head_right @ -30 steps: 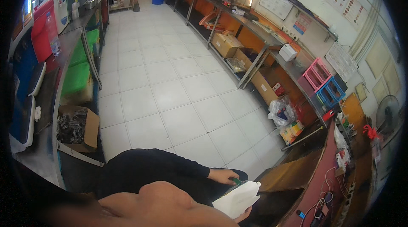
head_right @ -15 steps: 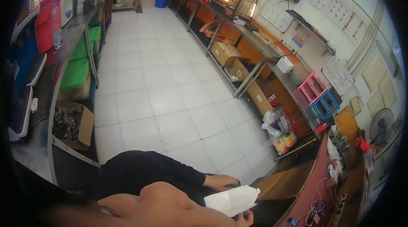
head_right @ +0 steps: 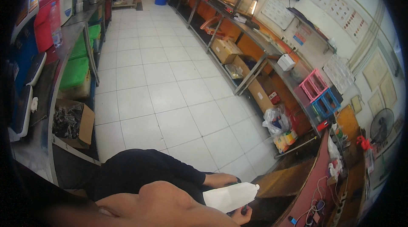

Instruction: The person assembles small, colorful paper food containers by folding and tucking the flaps. They handle several white foam inserts, placing them into the containers and stacking the completed units on a cluttered counter.

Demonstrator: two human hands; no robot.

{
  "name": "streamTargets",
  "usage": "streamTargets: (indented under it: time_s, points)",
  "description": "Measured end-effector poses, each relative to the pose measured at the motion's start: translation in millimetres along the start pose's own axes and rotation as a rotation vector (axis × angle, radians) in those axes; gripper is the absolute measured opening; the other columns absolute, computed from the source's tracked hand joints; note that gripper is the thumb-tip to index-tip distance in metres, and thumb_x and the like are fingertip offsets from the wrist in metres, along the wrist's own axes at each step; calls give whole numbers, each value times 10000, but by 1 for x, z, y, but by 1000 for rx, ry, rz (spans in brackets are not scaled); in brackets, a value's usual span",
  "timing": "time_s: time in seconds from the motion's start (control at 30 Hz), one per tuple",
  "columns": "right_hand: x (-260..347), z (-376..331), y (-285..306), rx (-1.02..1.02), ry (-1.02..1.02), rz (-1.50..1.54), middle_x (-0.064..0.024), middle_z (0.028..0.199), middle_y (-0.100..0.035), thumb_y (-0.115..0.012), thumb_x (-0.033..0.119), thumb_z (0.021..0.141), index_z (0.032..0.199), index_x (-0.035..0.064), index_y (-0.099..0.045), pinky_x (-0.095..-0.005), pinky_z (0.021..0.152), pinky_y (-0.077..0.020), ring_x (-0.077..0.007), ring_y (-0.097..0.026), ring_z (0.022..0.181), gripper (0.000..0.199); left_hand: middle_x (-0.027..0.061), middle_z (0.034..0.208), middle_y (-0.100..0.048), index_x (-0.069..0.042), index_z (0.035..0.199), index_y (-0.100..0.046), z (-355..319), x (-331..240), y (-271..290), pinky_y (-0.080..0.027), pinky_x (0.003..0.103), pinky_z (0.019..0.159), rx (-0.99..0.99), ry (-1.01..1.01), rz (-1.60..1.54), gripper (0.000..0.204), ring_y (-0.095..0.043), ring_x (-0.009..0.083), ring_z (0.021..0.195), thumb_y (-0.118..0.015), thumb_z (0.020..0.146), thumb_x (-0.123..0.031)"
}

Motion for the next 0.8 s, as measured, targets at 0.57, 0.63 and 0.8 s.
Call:
streamTargets:
  time_s: [0.57,0.63,0.8]
  points:
    - [-4,14,9,-127,86,-143,-43,723,-604,-803,-18,690,815,-38,-596,-300,597,-454,-138,-526,686,243,182,1120,-543,-79,1521,-282,2,-56,-3,-455,373,912,128,-339,8,589,-557,322,1020,-493,979,18]
    - [0,12,8,-105,26,-81,-49,736,-614,-796,-25,698,821,-39,-597,-304,605,-467,-143,-534,696,234,178,1135,-537,-99,1591,-234,-3,-36,-2,-453,368,917,125,-292,61,668,-551,321,1024,-481,984,28]
    - [15,9,1,-76,-24,39,-61,841,-661,-762,-64,730,911,-50,-637,-309,692,-507,-148,-582,768,221,174,1203,-520,-185,1637,-76,3,-16,-3,-451,358,948,161,-218,73,738,-550,311,1072,-459,1028,-20]
Point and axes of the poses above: each hand's wrist, its own z-axis towards the middle knuckle, its own y-axis out of the back of the hand, x = y × z, the point moved 1 cm from there along z, towards the middle knuckle
